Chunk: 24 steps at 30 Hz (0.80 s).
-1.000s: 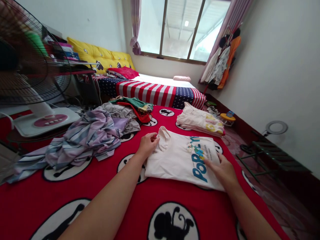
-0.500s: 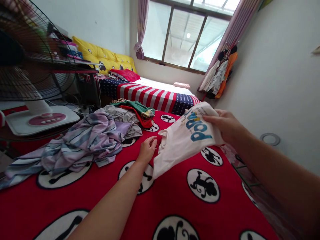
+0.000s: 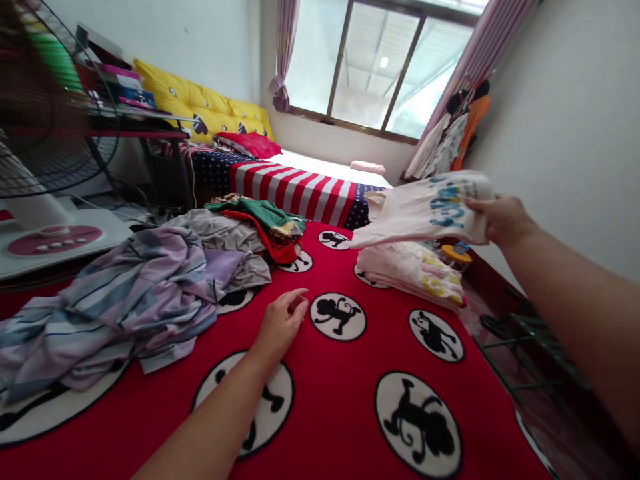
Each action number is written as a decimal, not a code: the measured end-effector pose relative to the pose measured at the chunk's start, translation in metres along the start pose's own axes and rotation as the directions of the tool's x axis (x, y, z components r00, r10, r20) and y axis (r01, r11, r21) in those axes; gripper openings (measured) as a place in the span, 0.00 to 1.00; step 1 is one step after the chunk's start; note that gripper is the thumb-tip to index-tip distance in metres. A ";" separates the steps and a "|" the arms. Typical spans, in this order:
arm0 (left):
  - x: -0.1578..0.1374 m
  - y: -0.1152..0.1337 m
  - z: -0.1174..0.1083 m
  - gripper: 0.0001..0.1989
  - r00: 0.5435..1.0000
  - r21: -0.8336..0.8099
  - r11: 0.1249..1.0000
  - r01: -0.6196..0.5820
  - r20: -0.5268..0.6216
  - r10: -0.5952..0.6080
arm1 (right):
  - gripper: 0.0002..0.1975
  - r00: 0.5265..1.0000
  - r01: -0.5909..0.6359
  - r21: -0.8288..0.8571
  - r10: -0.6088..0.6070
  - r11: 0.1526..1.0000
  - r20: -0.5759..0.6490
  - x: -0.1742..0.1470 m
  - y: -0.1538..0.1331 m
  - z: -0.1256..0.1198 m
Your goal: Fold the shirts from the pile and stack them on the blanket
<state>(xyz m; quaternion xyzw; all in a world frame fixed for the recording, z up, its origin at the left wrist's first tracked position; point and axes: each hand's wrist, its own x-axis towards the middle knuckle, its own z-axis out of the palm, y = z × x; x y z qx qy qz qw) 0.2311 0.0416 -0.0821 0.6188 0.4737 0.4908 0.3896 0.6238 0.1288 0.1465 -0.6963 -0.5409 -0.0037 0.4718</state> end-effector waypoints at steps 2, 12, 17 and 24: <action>0.000 0.000 0.000 0.19 1.000 0.021 1.000 0.007 0.001 -0.007 | 0.21 0.988 -0.155 -0.086 0.155 0.984 -0.008 -0.019 0.050 -0.003; 0.001 0.000 0.001 0.15 0.999 0.070 0.997 -0.033 0.001 0.033 | 0.29 0.989 0.145 -0.524 -0.121 0.839 0.079 -0.093 0.122 0.069; 0.001 0.001 0.001 0.12 0.998 0.077 0.995 -0.066 0.001 0.067 | 0.28 0.908 0.205 -0.617 0.088 0.760 0.410 -0.091 0.098 0.091; 0.002 0.006 0.002 0.11 0.995 0.094 0.991 -0.096 -0.001 0.096 | 0.26 0.835 0.401 -0.305 -0.207 0.864 0.510 -0.206 0.011 0.097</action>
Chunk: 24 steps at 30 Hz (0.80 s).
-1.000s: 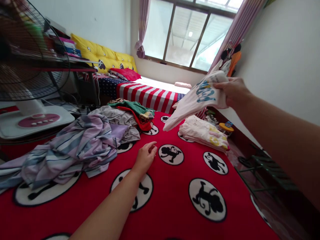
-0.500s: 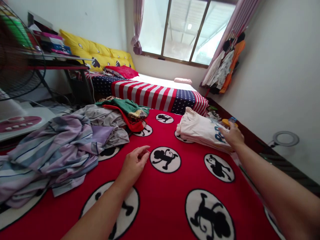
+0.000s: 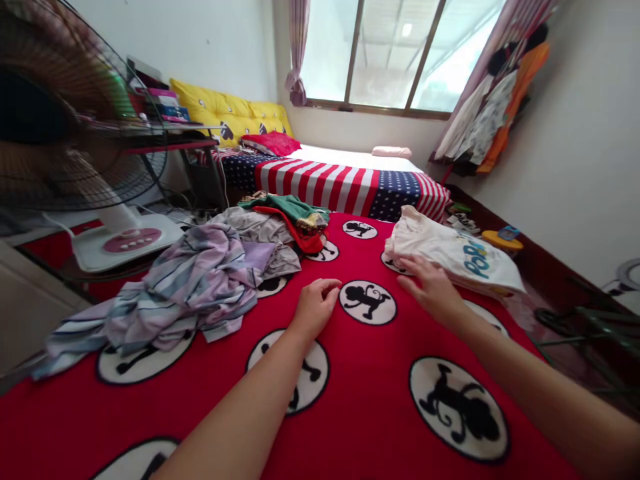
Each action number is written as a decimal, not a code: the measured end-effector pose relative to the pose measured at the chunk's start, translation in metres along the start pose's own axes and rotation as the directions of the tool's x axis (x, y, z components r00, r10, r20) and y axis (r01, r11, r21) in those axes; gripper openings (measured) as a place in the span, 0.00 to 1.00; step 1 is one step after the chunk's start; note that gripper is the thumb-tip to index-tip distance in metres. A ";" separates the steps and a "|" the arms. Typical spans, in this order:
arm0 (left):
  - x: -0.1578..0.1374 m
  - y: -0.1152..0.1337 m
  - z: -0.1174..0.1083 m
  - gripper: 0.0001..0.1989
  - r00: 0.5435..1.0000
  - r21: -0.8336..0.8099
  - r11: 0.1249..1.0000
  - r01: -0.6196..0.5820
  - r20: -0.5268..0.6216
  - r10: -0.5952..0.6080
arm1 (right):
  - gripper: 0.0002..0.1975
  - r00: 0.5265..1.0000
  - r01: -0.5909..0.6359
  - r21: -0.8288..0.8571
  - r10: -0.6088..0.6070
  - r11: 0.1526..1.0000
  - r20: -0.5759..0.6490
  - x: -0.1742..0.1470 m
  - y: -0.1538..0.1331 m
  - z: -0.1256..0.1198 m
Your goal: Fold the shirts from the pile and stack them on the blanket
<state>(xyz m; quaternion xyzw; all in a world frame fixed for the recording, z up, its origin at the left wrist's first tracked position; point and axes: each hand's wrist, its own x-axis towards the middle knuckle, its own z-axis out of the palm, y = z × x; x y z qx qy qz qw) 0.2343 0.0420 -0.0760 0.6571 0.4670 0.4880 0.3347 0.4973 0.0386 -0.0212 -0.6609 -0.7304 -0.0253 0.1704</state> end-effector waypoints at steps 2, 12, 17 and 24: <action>0.000 0.001 0.000 0.11 1.000 -0.031 1.000 -0.001 -0.002 0.001 | 0.27 0.988 0.104 0.111 -0.116 0.988 0.104 -0.050 -0.049 0.014; -0.007 0.004 -0.005 0.14 0.996 0.042 0.999 -0.033 -0.085 0.037 | 0.22 0.994 0.084 0.302 -0.099 0.949 0.035 -0.130 -0.116 0.042; -0.007 0.016 -0.020 0.16 0.984 0.217 0.965 -0.146 -0.066 0.164 | 0.17 0.994 0.107 0.446 -0.112 0.888 -0.016 -0.131 -0.109 0.040; 0.011 -0.002 -0.146 0.41 0.943 0.829 0.534 0.166 -0.292 0.159 | 0.15 0.995 0.095 0.486 -0.086 0.869 -0.040 -0.130 -0.108 0.042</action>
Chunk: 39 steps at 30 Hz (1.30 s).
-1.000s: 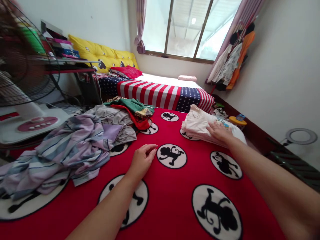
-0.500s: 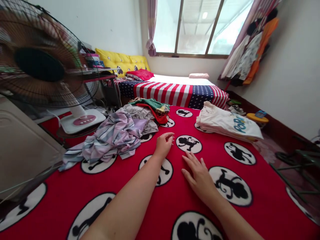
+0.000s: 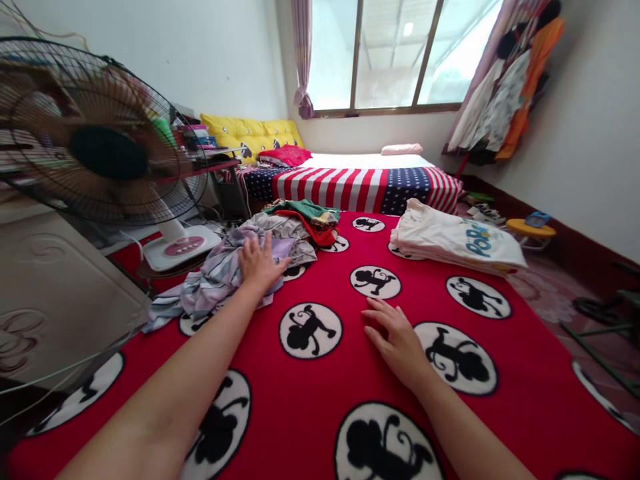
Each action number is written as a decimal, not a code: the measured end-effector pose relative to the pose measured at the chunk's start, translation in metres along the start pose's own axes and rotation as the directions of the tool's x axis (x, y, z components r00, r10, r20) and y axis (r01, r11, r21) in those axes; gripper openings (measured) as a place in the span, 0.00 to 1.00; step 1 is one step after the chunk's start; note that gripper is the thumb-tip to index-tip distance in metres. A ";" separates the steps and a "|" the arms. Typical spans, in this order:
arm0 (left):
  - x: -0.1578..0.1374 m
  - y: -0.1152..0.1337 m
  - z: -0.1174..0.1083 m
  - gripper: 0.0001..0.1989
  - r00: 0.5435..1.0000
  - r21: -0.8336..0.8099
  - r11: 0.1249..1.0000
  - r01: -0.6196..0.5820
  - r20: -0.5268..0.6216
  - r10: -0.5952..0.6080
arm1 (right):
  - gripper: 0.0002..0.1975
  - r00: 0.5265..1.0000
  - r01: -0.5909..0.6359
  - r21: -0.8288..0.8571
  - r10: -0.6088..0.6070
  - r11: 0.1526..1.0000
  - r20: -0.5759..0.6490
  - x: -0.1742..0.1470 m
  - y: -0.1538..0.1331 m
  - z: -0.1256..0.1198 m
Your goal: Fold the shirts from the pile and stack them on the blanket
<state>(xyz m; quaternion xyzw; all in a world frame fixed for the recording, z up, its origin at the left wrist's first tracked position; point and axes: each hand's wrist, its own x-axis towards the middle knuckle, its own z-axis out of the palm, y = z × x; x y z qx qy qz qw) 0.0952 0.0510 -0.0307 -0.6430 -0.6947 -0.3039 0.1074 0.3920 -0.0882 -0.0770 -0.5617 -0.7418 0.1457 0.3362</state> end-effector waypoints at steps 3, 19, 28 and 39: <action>0.005 -0.045 -0.002 0.44 0.986 0.103 0.981 0.167 -0.017 -0.166 | 0.14 1.000 -0.002 0.003 0.002 1.000 -0.001 0.000 -0.001 0.000; -0.021 0.056 -0.072 0.22 0.987 -0.751 0.658 -0.053 -0.142 -0.082 | 0.27 0.995 -0.019 0.526 0.069 0.850 -0.075 -0.001 -0.015 -0.005; -0.059 0.101 -0.052 0.21 0.876 -0.500 0.785 -0.366 0.099 0.472 | 0.30 0.878 -0.220 0.744 0.461 0.630 -0.130 0.001 0.004 -0.022; -0.061 0.052 -0.069 0.09 0.760 -0.241 0.918 -0.315 0.515 0.397 | 0.21 0.742 -0.190 0.836 0.633 0.515 -0.221 0.006 0.023 -0.044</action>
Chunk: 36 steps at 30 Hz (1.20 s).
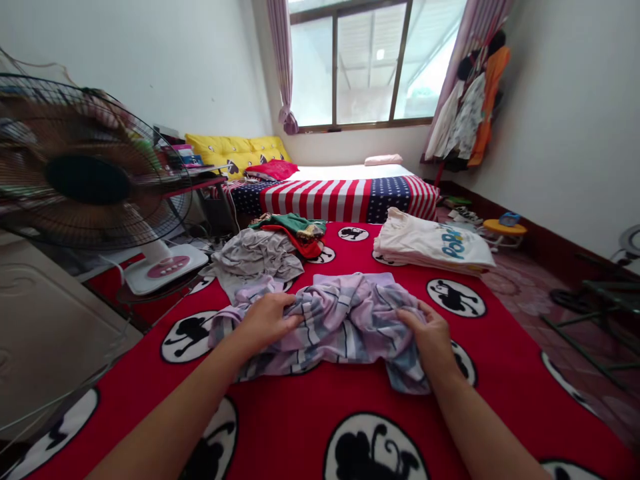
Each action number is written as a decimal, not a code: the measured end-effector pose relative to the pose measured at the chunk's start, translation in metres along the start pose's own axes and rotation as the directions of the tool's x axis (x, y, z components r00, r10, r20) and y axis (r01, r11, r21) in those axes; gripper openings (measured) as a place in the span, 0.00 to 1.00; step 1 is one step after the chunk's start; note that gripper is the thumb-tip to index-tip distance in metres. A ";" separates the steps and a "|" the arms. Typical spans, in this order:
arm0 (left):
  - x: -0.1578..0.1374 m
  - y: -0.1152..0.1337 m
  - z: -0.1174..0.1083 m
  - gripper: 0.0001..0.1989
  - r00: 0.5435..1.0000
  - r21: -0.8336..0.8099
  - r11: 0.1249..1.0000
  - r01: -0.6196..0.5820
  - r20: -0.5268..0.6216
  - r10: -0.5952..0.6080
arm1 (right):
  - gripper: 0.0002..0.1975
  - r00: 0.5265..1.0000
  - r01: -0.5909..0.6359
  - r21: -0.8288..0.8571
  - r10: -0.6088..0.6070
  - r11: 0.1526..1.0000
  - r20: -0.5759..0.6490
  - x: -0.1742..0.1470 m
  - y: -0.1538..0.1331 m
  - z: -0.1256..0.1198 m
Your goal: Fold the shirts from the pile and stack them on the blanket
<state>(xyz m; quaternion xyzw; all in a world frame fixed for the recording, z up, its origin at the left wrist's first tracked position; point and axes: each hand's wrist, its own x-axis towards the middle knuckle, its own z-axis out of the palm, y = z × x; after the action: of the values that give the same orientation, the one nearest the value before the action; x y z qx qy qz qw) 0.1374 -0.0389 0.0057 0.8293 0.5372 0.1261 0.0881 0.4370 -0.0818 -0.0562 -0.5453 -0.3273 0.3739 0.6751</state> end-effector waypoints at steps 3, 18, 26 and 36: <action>-0.028 0.005 -0.028 0.09 0.971 -0.221 0.973 -0.064 0.212 0.112 | 0.18 0.947 0.044 -0.011 -0.045 0.999 -0.317 0.024 -0.010 -0.035; -0.041 0.034 -0.017 0.15 0.957 -0.398 0.917 0.038 0.279 0.082 | 0.17 0.877 0.352 -0.874 -0.444 0.336 0.183 0.033 -0.047 -0.054; -0.049 0.059 0.017 0.18 0.937 -0.297 0.955 -0.010 0.331 0.113 | 0.18 0.813 0.466 -0.798 0.170 0.382 0.557 0.024 -0.073 -0.062; -0.054 0.059 0.000 0.16 0.734 -0.624 0.773 -0.115 0.471 0.489 | 0.10 0.958 0.187 -0.378 -0.084 0.907 0.274 0.022 -0.075 -0.043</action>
<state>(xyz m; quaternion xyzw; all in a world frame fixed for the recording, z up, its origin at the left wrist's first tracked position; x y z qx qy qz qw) 0.1675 -0.1118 0.0164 0.8405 0.2686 0.0154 0.4703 0.4955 -0.0933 0.0099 -0.5954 -0.5169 0.3172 0.5269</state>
